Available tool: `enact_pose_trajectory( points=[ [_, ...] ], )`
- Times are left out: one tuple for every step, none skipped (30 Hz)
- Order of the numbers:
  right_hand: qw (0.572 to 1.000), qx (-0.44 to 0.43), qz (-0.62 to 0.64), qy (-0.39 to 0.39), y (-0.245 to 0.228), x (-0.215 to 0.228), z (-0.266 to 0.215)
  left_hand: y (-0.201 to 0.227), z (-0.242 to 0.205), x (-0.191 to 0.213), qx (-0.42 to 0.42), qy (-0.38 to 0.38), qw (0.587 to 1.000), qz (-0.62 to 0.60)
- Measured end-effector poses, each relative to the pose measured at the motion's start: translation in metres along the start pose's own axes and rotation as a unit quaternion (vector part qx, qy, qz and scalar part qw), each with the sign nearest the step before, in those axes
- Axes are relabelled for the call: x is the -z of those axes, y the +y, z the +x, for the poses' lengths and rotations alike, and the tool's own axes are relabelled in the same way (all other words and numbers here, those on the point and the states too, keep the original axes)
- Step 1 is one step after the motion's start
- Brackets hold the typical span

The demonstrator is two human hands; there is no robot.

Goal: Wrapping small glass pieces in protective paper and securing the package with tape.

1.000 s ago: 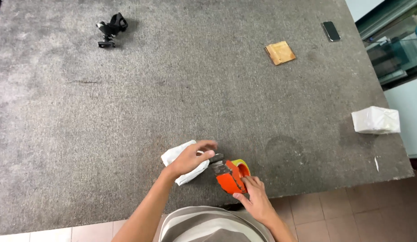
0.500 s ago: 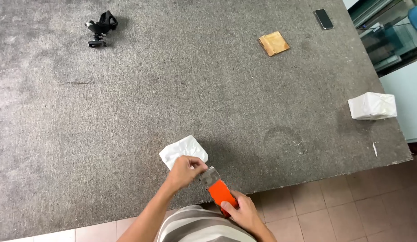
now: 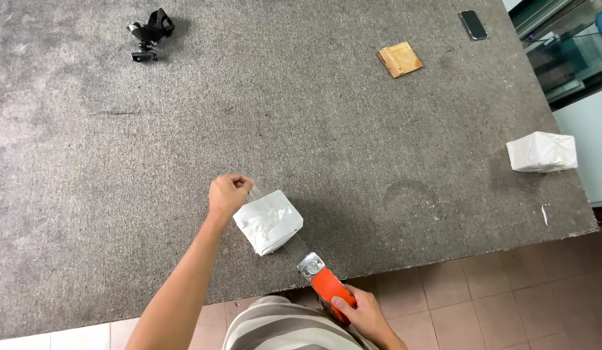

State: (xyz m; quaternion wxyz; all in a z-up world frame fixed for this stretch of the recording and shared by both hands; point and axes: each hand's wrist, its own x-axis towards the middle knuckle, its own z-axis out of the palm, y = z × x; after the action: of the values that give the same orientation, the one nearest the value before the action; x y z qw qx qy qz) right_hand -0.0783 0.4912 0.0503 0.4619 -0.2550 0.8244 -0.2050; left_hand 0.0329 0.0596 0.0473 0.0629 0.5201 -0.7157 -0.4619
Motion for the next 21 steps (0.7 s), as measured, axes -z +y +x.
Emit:
enact_pose_trajectory(
  points=[
    [1.0, -0.001, -0.004, 0.001, -0.001, -0.001, 0.001, -0.001, 0.002, -0.001, 0.004, -0.004, 1.0, -0.006],
    [1.0, -0.002, -0.008, 0.002, -0.001, -0.001, 0.002, -0.002, 0.005, -0.001, 0.008, -0.007, 1.0, -0.012],
    [1.0, -0.002, -0.009, 0.002, 0.0, -0.003, 0.003, -0.007, 0.009, -0.004, 0.008, -0.007, 1.0, -0.012],
    [1.0, -0.005, -0.011, -0.001, 0.002, -0.004, 0.004, -0.011, 0.013, -0.006, 0.018, -0.021, 0.999, -0.019],
    [1.0, -0.008, -0.015, -0.004, 0.004, -0.004, 0.005, -0.016, 0.017, -0.01, 0.028, -0.036, 0.999, -0.026],
    [1.0, -0.008, -0.016, -0.004, 0.009, -0.007, 0.007, -0.018, 0.02, -0.011, 0.028, -0.036, 0.999, -0.028],
    [1.0, 0.004, 0.008, 0.001, 0.015, -0.009, 0.009, -0.021, 0.023, -0.013, 0.068, -0.057, 0.996, -0.02],
    [0.999, 0.016, 0.032, 0.007, 0.02, -0.011, 0.011, -0.024, 0.026, -0.014, 0.108, -0.078, 0.991, -0.013],
    [0.999, 0.016, 0.03, 0.005, 0.018, -0.009, 0.011, -0.022, 0.024, -0.016, 0.11, -0.077, 0.991, -0.015],
    [1.0, 0.013, 0.027, 0.001, 0.015, -0.007, 0.012, -0.02, 0.022, -0.018, 0.148, -0.082, 0.984, -0.061],
    [1.0, 0.009, 0.026, -0.005, 0.013, -0.007, 0.011, -0.019, 0.019, -0.02, 0.186, -0.086, 0.973, -0.106],
    [1.0, 0.008, 0.025, -0.007, 0.008, -0.006, 0.01, -0.037, 0.028, -0.033, 0.188, -0.086, 0.973, -0.107],
    [0.999, -0.005, 0.029, -0.012, 0.004, -0.005, 0.01, -0.055, 0.038, -0.046, 0.219, -0.14, 0.96, -0.103],
    [0.999, -0.018, 0.034, -0.017, -0.001, -0.004, 0.009, -0.072, 0.048, -0.059, 0.249, -0.194, 0.944, -0.099],
    [0.999, -0.018, 0.034, -0.017, 0.003, -0.006, 0.013, -0.067, 0.047, -0.053, 0.25, -0.194, 0.943, -0.099],
    [0.999, -0.014, 0.034, -0.013, 0.007, -0.007, 0.017, -0.061, 0.046, -0.048, 0.245, -0.228, 0.941, -0.056],
    [0.999, -0.012, 0.035, -0.009, 0.012, -0.01, 0.018, -0.057, 0.044, -0.043, 0.24, -0.262, 0.935, -0.013],
    [0.999, -0.014, 0.035, -0.009, 0.012, -0.01, 0.018, -0.07, 0.055, -0.053, 0.241, -0.264, 0.934, -0.012],
    [0.999, -0.016, 0.034, -0.011, 0.011, -0.01, 0.019, -0.083, 0.066, -0.061, 0.219, -0.274, 0.936, 0.017],
    [0.999, -0.018, 0.034, -0.013, 0.011, -0.011, 0.02, -0.096, 0.077, -0.069, 0.197, -0.283, 0.937, 0.046],
    [0.999, -0.019, 0.033, -0.013, 0.015, -0.012, 0.024, -0.096, 0.074, -0.069, 0.197, -0.284, 0.937, 0.045]
  ],
)
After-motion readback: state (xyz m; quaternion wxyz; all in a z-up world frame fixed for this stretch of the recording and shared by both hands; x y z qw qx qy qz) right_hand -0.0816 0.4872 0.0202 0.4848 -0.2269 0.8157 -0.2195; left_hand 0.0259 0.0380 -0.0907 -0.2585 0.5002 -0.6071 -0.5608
